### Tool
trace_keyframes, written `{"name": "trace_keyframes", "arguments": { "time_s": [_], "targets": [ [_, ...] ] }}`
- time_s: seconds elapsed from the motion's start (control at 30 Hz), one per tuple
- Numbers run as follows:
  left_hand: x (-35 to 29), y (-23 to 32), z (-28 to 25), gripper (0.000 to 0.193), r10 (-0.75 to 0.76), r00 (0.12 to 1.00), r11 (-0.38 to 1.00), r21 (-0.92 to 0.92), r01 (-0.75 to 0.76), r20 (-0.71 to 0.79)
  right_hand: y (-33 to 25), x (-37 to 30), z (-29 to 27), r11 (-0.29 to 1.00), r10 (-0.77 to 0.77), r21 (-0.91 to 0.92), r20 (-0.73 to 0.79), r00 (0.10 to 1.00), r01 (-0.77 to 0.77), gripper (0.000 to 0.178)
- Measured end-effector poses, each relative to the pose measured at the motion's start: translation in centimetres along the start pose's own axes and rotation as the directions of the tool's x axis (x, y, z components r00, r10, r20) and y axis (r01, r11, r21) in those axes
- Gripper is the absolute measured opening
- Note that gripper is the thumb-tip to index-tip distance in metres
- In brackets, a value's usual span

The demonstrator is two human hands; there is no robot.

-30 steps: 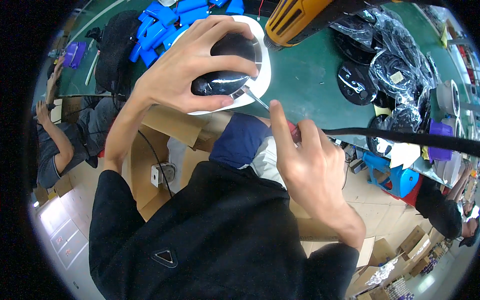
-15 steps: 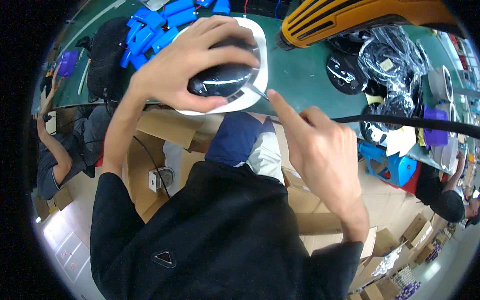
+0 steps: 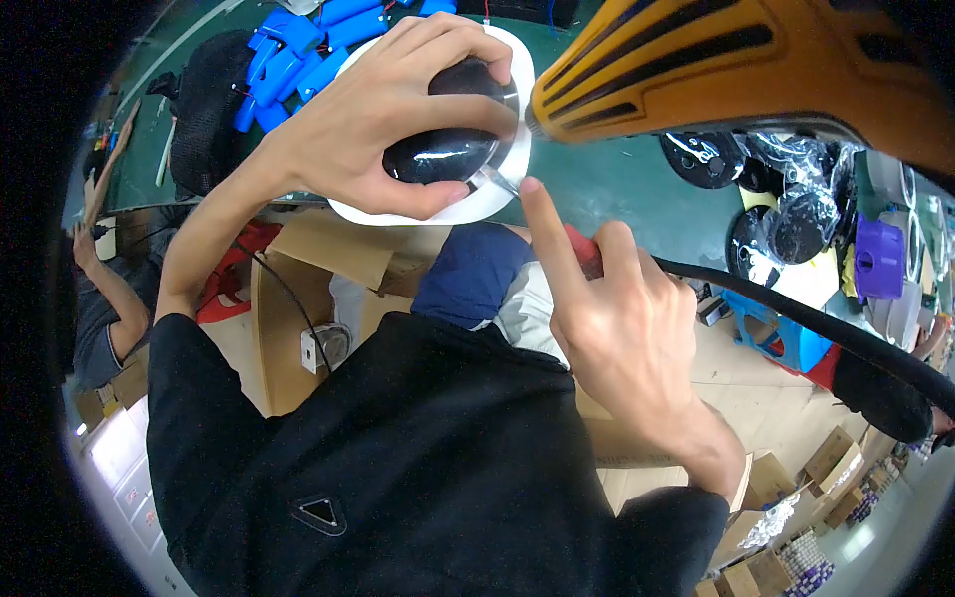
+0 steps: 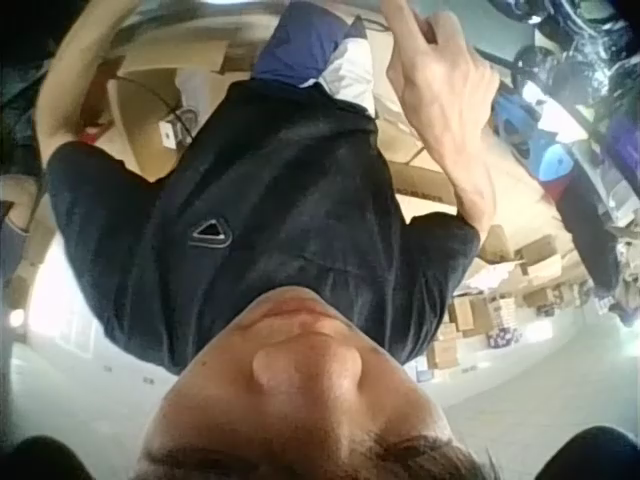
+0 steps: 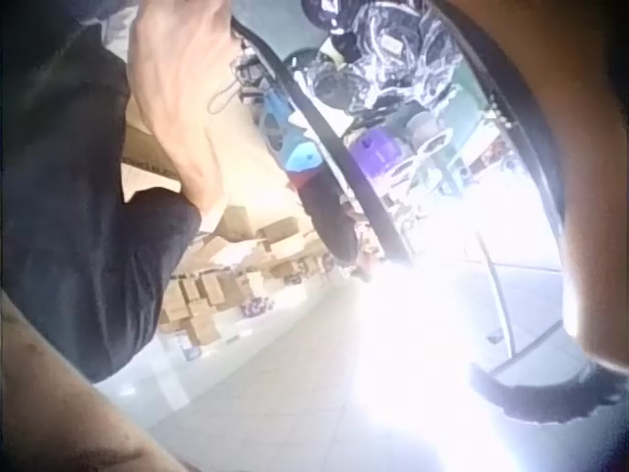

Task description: The person assembles an electronic fan by installing a circuit board, fan blade, and battery pack into a plastic casing, then securing the electric fan housing with an electric screwdriver.

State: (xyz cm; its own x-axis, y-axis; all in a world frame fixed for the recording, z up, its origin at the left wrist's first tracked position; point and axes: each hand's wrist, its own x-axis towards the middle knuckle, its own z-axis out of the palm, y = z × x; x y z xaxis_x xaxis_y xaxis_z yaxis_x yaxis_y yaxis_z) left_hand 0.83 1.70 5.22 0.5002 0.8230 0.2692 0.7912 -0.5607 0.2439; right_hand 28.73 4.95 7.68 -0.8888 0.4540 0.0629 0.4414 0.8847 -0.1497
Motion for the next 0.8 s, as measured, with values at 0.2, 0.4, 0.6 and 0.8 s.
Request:
{"name": "trace_keyframes", "arguments": {
  "time_s": [0.2, 0.4, 0.6, 0.8],
  "targets": [
    [-0.2, -0.1, 0.2, 0.043, 0.026, 0.997, 1.000, 0.017, -0.025, -0.066, 0.1, 1.3, 2.6, 0.992, -0.055, 0.103, -0.138, 0.989, 0.069, 0.068],
    [0.3, -0.4, 0.4, 0.052, 0.085, 0.995, 0.996, -0.033, -0.086, -0.048, 1.2, 1.5, 1.4, 0.992, -0.042, 0.113, -0.112, 0.993, 0.055, 0.062],
    [0.4, -2.4, -0.5, 0.066, 0.343, 0.938, 0.933, -0.132, -0.335, 0.042, 2.0, 0.6, 0.4, 0.929, 0.042, 0.370, -0.074, 0.996, -0.012, 0.049],
    [-1.0, 0.5, -0.5, 0.072, -0.010, 1.000, 1.000, -0.002, 0.010, 0.017, 2.7, 1.5, -1.7, 0.940, 0.031, 0.340, -0.008, 0.999, -0.026, 0.042]
  ]
}}
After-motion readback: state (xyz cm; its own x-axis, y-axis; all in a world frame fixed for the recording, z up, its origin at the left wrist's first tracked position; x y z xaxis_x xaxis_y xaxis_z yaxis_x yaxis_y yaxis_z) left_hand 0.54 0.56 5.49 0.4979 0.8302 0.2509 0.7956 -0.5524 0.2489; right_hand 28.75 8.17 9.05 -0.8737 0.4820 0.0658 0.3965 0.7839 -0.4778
